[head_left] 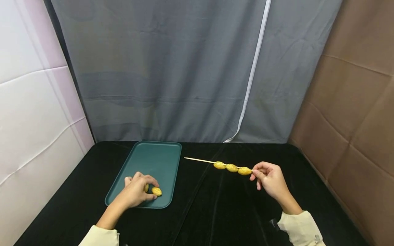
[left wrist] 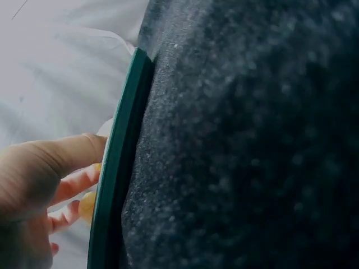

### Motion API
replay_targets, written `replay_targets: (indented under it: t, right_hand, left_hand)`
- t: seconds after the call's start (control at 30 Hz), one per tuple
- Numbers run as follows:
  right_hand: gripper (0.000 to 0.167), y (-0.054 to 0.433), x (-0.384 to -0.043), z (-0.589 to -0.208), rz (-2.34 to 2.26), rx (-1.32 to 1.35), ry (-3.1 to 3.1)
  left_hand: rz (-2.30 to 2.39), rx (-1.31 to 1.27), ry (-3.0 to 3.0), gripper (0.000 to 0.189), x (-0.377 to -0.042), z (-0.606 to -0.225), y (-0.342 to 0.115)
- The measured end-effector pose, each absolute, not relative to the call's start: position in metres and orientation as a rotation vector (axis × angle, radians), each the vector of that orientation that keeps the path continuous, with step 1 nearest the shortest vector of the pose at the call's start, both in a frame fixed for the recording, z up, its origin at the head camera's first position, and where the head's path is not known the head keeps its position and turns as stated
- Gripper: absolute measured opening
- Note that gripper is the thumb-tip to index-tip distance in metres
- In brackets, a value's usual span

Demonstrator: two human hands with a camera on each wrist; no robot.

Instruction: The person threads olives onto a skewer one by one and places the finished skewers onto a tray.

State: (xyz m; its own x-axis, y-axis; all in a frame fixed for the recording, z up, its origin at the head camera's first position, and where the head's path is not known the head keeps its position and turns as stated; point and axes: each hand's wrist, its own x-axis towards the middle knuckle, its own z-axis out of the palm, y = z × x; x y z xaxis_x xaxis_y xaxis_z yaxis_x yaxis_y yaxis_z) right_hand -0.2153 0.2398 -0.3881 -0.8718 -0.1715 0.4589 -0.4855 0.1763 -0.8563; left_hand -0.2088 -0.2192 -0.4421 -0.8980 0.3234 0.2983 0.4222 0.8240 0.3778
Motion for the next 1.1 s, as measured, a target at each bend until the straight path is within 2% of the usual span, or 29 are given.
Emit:
replay_targets:
  t: [0.2,0.47,0.7,1.1]
  right_hand:
    - [0.008,0.243,-0.215,-0.388,1.744,0.631,-2.204]
    - [0.007,0.252,-0.212,-0.387,1.707,0.642,-2.207]
    - [0.008,0.254,-0.209,-0.388,1.715,0.699,-2.206]
    - [0.011,0.260,-0.207,-0.393,1.664,0.682,-2.267]
  left_hand:
    - [-0.560,-0.567,-2.728,0.027,-0.210,-0.442,-0.214]
    - [-0.799,-0.627,-2.517,0.029,-0.214,-0.423,-0.183]
    - [-0.943,-0.787,-2.412,0.022,-0.216,-0.403,-0.155]
    - [-1.106,-0.935,-2.162,0.020,-0.220,-0.407,-0.140]
